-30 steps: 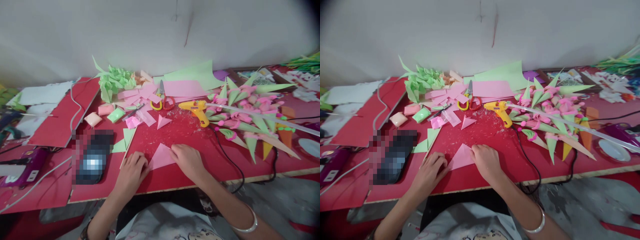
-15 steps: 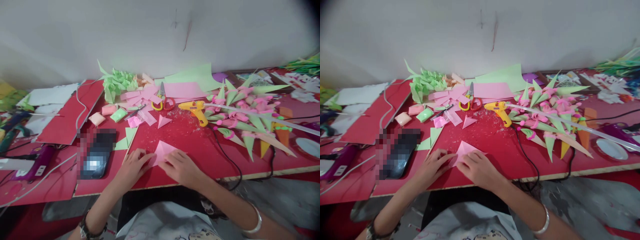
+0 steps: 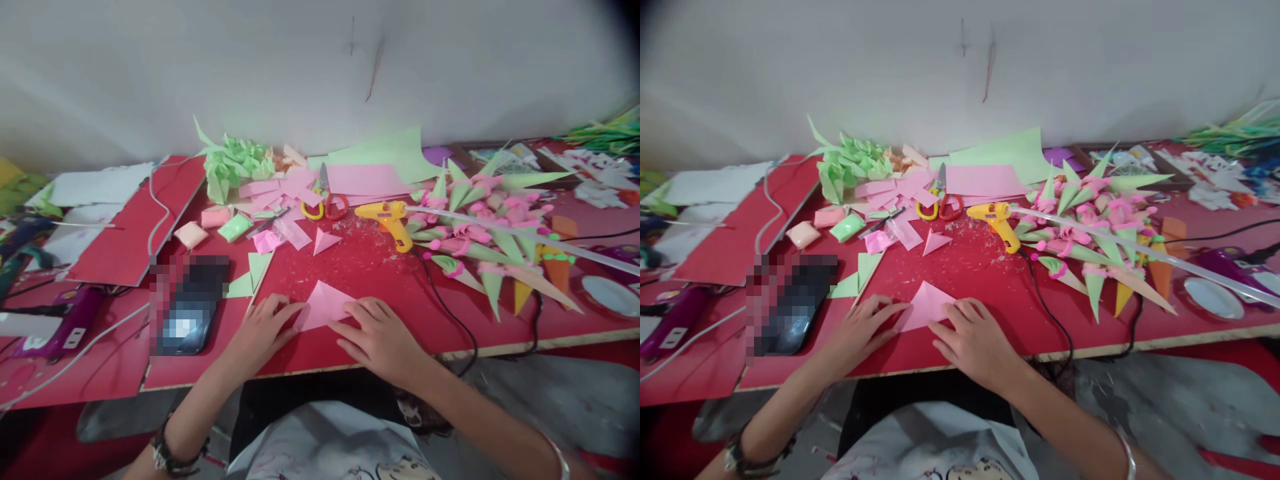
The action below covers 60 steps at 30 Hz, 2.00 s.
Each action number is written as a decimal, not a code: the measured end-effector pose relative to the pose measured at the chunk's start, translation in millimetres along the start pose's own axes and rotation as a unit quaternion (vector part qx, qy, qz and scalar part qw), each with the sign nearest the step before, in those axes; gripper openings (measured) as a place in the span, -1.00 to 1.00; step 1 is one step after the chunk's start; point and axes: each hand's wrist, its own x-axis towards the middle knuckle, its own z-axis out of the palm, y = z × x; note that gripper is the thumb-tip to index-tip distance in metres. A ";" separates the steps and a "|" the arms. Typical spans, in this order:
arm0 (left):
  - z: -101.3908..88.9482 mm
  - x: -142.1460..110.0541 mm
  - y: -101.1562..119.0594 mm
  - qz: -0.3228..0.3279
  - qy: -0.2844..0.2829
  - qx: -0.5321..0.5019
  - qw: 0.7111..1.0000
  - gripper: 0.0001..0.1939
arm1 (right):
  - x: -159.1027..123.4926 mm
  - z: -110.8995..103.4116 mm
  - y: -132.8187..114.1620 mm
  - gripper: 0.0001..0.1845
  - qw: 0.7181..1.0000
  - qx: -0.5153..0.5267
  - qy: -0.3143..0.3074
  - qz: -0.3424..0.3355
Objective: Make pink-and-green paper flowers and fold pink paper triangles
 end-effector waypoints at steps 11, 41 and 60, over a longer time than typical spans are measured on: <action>-2.2 -2.2 -3.6 0.016 -0.008 -0.009 1.000 -0.59 | -18.6 -5.5 16.7 -0.71 0.996 0.039 0.011 0.082; -24.0 -28.3 -3.0 0.028 0.114 -0.030 0.993 -0.67 | 0.7 -7.8 12.2 -0.50 0.986 0.154 -0.030 0.046; -32.4 -104.1 -127.8 -0.251 0.153 0.034 0.955 -0.30 | -0.1 5.9 19.7 -0.65 0.985 0.164 -0.012 0.059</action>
